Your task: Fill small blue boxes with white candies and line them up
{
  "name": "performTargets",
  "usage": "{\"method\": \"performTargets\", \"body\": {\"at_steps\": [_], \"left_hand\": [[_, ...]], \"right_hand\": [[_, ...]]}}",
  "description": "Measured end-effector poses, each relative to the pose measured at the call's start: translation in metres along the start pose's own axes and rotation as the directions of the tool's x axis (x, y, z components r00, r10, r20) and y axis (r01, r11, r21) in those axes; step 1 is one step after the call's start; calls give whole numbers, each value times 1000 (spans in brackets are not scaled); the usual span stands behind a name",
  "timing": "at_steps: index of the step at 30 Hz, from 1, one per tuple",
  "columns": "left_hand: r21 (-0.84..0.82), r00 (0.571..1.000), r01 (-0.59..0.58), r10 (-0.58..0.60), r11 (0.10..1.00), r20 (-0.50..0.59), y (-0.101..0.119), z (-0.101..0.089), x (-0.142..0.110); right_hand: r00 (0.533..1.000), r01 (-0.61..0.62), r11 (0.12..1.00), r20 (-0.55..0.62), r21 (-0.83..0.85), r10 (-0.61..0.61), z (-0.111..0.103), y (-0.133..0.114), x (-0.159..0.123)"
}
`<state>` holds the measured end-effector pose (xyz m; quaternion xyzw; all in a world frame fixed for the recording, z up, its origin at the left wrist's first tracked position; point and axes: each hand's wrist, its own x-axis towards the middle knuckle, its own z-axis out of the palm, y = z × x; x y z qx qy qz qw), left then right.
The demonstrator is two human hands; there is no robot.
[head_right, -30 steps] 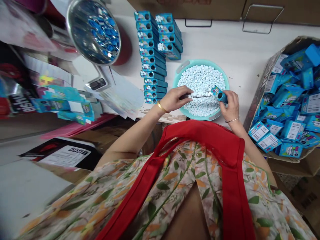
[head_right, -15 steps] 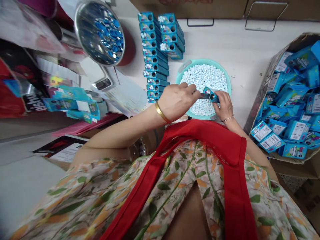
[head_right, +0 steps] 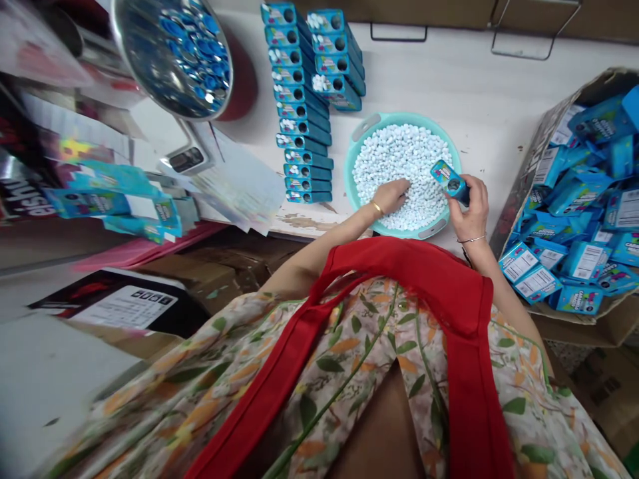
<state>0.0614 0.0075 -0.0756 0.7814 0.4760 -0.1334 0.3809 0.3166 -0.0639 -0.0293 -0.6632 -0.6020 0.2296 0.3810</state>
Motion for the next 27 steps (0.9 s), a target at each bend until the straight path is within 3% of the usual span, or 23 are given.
{"method": "performTargets", "body": {"at_steps": [4,7,10,13,18,23,27], "left_hand": [[-145,997,-65,60,987,-44,-11,1,-9],[-171,986,-149,132,974,-106,-26,-23,-37],[-119,956,-249,223,961,-191,-26,-57,-67],[-7,934,-297,289,955,-213,-7,-92,-88],[256,959,-214,253,943,-129,46,-134,-104],[376,965,-133,206,917,-161,93,-147,-116],[403,953,-157,246,902,-179,110,-149,-123]], "right_hand": [[999,42,999,-33,-5,-42,-3,4,-1],[998,63,997,-22,-39,-64,-3,6,-2],[996,92,993,24,-71,-91,2,3,-2],[985,152,985,90,-80,-145,13,0,-3],[958,236,971,174,-23,-229,34,-2,-7],[956,237,971,177,-9,-232,44,-4,-10],[961,212,977,182,3,-209,46,-4,-11]]}}
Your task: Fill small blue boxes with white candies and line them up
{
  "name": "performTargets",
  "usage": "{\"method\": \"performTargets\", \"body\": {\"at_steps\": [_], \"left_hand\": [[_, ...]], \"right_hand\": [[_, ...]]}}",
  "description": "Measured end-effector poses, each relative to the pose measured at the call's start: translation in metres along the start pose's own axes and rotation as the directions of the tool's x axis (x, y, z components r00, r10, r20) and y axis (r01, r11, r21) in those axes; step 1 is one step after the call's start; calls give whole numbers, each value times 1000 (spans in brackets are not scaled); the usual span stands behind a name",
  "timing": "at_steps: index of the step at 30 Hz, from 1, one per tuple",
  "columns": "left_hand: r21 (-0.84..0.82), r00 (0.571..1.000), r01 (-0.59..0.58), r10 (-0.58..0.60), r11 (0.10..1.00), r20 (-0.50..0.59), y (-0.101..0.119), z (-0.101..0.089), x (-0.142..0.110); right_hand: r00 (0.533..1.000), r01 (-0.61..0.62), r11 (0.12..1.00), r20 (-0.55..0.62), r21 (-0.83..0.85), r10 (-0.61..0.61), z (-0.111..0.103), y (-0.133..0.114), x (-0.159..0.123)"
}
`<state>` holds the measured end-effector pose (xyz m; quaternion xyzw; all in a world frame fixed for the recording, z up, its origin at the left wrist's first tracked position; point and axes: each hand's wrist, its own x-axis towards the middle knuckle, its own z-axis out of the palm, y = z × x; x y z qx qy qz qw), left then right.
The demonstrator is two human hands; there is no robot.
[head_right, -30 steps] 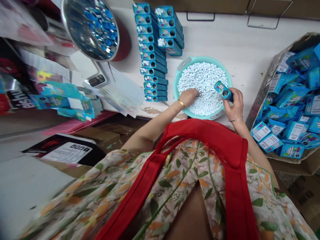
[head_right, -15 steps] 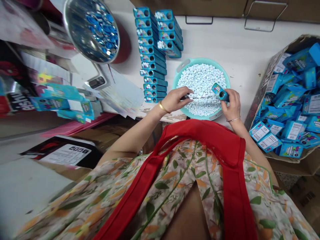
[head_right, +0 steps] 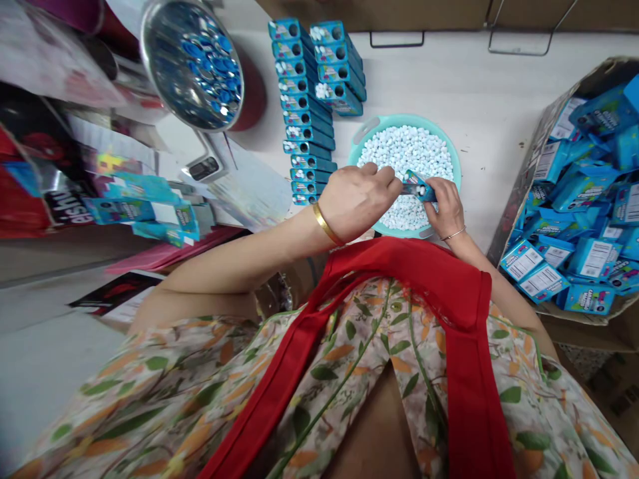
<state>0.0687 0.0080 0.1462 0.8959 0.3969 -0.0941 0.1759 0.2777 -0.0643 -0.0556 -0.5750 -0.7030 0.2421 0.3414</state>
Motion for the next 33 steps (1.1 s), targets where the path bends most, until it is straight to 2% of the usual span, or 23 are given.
{"method": "performTargets", "body": {"at_steps": [3,5,7,8,10,12,13,15,17,20,23,26,28,30,33], "left_hand": [[-14,999,39,-39,999,-36,-19,11,-4],[-49,991,96,-100,994,-85,-48,33,-8],[-94,980,162,-171,982,-98,-79,69,-11],[-113,977,195,-203,974,-65,-91,90,-11],[-131,964,260,-250,957,93,-103,133,-7],[-170,940,289,-245,942,238,-95,169,6],[-209,935,285,-224,935,274,-85,183,14],[-313,946,258,-172,914,275,-63,203,33],[-410,958,235,-139,881,250,-45,211,48],[-508,969,211,-111,835,219,-41,207,51],[-557,988,128,-57,821,144,-59,184,32],[-532,999,22,1,847,43,-76,146,7],[-476,999,-33,31,879,-12,-80,117,-4],[-392,998,-61,50,918,-37,-77,88,-6],[-234,999,-44,42,971,-13,-60,52,-1]], "right_hand": [[1000,-5,1000,-13,13,5,-2,1,0],[999,-38,999,-13,9,38,-6,3,-1],[997,-74,997,-11,21,74,-13,4,-1],[996,-89,996,-14,31,89,-17,5,-1],[993,-114,993,-28,44,115,-26,7,0],[990,-128,991,-52,45,130,-34,8,1],[989,-130,991,-69,40,133,-38,8,1],[985,-133,991,-107,20,135,-43,8,1],[980,-142,990,-140,-6,140,-47,7,1],[973,-159,987,-172,-22,153,-50,8,-1],[971,-162,987,-179,-6,158,-49,9,-4],[978,-146,989,-151,2,144,-44,11,-5],[985,-121,993,-124,-7,120,-37,11,-5],[992,-84,996,-93,-8,83,-29,9,-5],[999,-39,999,-34,6,40,-17,6,-3]]}}
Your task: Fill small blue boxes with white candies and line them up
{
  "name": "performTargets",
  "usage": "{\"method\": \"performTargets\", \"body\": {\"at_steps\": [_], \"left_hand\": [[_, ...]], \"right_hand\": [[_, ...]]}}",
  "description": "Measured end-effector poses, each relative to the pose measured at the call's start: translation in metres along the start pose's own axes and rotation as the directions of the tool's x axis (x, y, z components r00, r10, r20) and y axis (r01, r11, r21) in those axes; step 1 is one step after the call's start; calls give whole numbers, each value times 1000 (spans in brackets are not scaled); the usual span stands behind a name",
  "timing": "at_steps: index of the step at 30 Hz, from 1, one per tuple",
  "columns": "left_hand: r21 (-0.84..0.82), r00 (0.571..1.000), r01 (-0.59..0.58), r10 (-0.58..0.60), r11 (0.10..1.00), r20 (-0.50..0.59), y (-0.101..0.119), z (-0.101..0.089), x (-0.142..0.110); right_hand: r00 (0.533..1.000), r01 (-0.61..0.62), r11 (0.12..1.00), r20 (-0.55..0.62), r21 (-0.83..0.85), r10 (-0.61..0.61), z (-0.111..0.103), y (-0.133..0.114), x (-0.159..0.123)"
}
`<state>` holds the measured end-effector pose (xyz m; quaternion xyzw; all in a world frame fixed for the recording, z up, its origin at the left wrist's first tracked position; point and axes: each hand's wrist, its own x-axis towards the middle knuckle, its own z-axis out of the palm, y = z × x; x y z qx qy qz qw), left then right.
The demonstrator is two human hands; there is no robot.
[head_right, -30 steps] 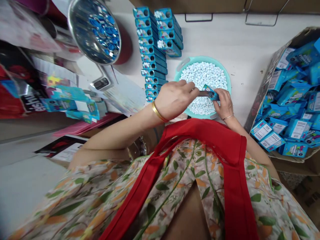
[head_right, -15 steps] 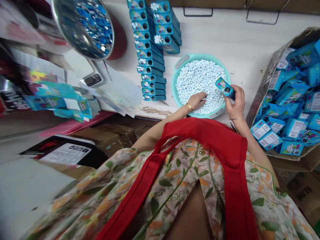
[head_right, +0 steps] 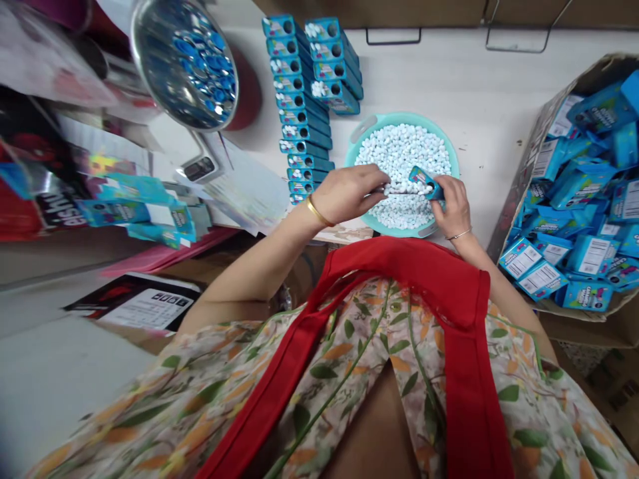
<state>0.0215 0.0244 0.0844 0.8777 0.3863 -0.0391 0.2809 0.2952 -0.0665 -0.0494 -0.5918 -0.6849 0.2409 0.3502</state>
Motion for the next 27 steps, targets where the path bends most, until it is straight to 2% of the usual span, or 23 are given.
{"method": "performTargets", "body": {"at_steps": [4,8,10,13,16,19,22,25,27], "left_hand": [[165,999,38,-42,986,19,41,-25,9],[218,1000,21,-21,976,-3,73,-36,10],[224,999,37,-35,974,-14,72,-37,9],[214,991,128,-120,968,-50,41,-28,5],[183,964,266,-259,946,-63,-13,4,3],[165,926,355,-370,920,71,-52,56,12],[62,914,353,-358,934,190,-57,111,34],[-142,942,318,-296,937,161,-46,152,55],[-262,953,300,-276,917,126,-44,167,60]], "right_hand": [[999,11,1000,51,16,-12,11,-4,2],[999,10,1000,30,25,-11,16,-3,1],[1000,-3,1000,22,26,3,17,-1,0],[1000,-26,999,10,38,25,14,3,-1],[999,-45,997,-25,65,46,5,6,-1],[994,-101,992,-37,77,104,-9,7,1],[985,-168,984,-31,65,170,-23,6,3],[978,-196,978,-63,72,200,-31,7,4],[970,-216,973,-94,86,224,-34,7,2]]}}
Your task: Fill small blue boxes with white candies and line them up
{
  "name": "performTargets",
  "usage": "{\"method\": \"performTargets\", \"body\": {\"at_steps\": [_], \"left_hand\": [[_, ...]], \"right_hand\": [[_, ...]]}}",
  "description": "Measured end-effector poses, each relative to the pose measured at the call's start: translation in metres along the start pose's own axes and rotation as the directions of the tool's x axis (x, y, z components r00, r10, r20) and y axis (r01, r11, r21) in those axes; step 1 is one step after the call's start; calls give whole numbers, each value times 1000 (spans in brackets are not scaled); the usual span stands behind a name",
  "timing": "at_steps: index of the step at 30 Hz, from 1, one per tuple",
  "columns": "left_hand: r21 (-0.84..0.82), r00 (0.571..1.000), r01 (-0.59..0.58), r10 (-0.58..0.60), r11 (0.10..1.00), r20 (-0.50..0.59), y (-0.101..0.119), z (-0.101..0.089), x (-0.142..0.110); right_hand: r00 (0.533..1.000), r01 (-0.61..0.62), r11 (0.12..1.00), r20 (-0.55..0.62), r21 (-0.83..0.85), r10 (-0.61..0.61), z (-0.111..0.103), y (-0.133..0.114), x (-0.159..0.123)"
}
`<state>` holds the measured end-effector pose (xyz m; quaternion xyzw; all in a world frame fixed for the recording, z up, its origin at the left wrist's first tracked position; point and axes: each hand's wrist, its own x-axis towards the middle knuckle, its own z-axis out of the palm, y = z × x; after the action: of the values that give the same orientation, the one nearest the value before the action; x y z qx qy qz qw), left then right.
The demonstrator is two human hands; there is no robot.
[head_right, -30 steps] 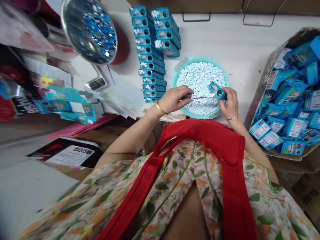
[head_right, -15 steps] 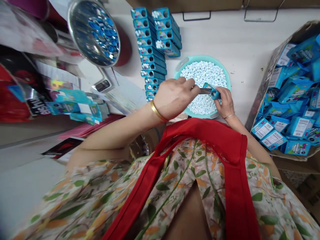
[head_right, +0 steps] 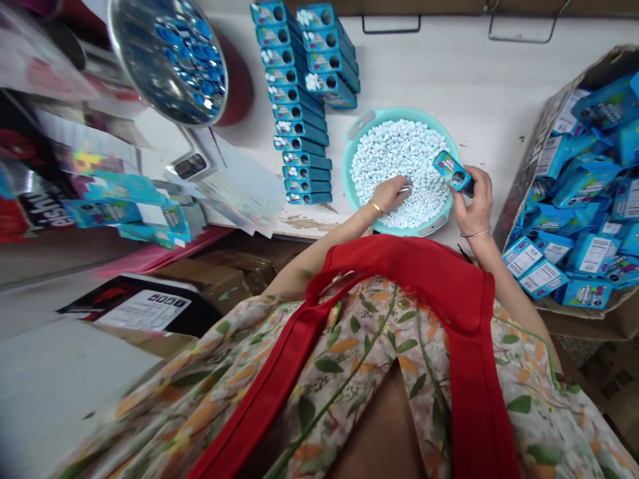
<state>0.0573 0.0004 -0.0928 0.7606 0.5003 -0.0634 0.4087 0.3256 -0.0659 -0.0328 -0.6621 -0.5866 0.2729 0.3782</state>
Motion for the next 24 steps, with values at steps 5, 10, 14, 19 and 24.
{"method": "performTargets", "body": {"at_steps": [5,10,14,19,24], "left_hand": [[-178,987,-153,141,972,-76,-22,-8,-17],[-102,924,-356,333,929,-190,-18,-64,-53],[93,888,-412,422,906,-181,17,-115,-74],[382,926,-304,365,873,-96,80,-145,-89],[487,958,-204,276,849,-80,124,-159,-111]], "right_hand": [[998,-61,997,-29,46,62,-2,2,-5],[999,-27,999,34,20,26,3,1,-8],[993,96,995,74,-8,-95,18,1,-8],[975,185,982,131,-26,-181,40,-2,-8],[974,183,982,123,55,-189,55,0,-10]]}}
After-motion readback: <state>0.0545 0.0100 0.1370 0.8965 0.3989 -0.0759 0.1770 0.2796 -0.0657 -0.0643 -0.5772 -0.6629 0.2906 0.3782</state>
